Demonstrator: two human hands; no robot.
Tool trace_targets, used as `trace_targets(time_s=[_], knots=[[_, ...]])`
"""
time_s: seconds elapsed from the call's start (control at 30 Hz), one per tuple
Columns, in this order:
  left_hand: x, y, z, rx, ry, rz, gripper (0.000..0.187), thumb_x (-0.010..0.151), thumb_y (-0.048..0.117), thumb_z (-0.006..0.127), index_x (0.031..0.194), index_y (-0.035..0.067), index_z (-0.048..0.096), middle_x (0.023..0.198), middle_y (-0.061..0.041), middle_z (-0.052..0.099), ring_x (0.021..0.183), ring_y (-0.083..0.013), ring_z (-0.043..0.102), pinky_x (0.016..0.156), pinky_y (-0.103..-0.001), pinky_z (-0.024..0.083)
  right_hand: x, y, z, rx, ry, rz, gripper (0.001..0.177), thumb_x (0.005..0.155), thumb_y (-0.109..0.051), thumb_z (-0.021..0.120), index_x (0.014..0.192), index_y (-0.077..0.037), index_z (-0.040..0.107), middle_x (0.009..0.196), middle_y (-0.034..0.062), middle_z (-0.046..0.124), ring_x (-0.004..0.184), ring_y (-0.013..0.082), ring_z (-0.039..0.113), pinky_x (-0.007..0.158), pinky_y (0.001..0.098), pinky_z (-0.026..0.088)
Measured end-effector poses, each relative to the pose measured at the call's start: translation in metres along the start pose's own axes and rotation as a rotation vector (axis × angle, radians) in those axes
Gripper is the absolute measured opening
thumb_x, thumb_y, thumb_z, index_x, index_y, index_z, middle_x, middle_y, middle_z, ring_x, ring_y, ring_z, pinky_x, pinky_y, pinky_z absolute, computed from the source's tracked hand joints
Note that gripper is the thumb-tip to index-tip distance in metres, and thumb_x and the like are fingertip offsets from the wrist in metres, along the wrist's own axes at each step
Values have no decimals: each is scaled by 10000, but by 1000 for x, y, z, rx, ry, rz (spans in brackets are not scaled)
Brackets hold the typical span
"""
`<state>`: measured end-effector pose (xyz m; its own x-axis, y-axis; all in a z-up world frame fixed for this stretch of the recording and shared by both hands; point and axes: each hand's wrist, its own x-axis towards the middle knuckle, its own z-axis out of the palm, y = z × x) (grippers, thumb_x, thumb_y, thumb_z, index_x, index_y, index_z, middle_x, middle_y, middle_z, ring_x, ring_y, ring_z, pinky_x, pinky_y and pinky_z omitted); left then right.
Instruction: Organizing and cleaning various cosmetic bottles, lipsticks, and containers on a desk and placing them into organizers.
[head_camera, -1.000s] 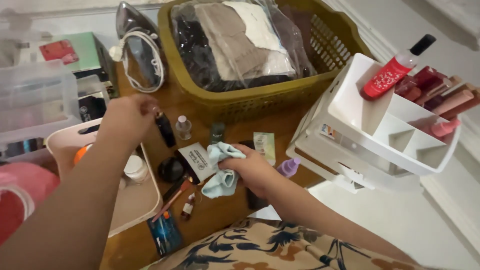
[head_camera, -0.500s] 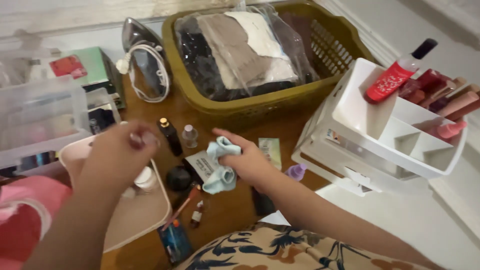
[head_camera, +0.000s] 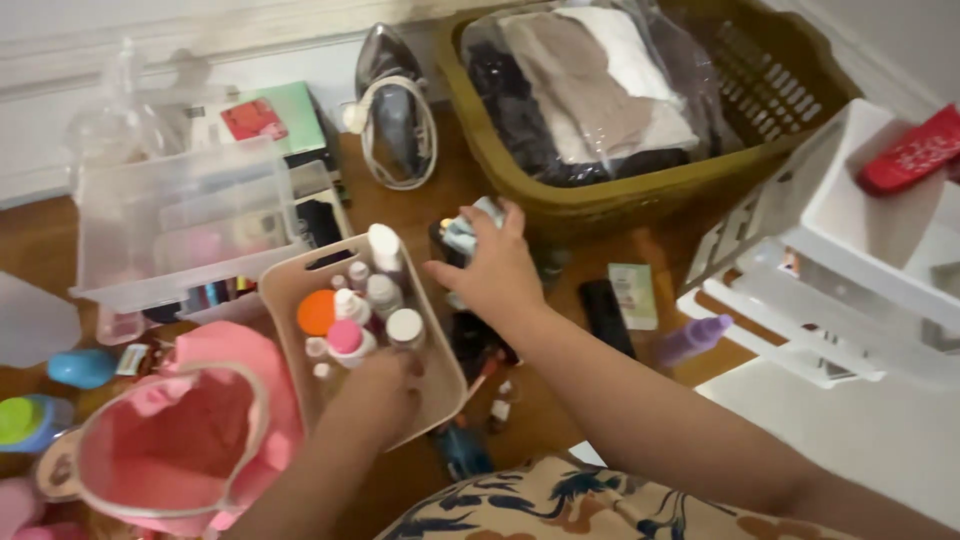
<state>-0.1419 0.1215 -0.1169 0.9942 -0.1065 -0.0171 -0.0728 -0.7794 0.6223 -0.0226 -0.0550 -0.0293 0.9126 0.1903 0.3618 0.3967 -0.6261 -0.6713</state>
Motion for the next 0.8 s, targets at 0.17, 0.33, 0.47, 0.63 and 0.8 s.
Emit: trace_targets(time_s=[0.17,0.33,0.47,0.63,0.8], knots=[[-3,-12,3,-30,-170,-88,275,788,138,689,1036,44,758,962,-212,738,918,-369,733,856,-441,579,8,-15,15,-168,-11,157,694,644,-387,918,1249,-160,666,1472,219,395,1168,437,582,954,474,510],[-8,-7,-17,-59,-196,-28,321,784,182,700,1067,36,733,950,-226,730,905,-392,714,842,-467,565,16,-18,24,-296,-49,222,557,664,-425,880,1134,-165,732,1396,159,490,1091,391,635,900,484,535],[-19,30,-67,-112,-108,14,288,820,213,702,1042,29,700,958,-222,718,915,-405,690,823,-490,549,19,-12,25,-274,-66,220,492,680,-394,840,1095,-142,759,1266,134,595,1050,353,662,893,460,540],[-21,86,-137,-429,103,14,297,862,195,668,1137,84,645,896,-136,725,764,-317,744,702,-438,564,13,-26,7,-217,7,152,476,676,-333,847,1080,-97,759,1191,129,639,1027,344,668,877,446,538],[48,79,-139,-211,608,642,476,972,170,687,1382,0,514,1310,-219,599,1235,-405,563,1054,-448,447,19,-34,-54,111,79,10,348,723,-201,862,999,-13,762,1022,104,697,920,216,685,836,359,562]])
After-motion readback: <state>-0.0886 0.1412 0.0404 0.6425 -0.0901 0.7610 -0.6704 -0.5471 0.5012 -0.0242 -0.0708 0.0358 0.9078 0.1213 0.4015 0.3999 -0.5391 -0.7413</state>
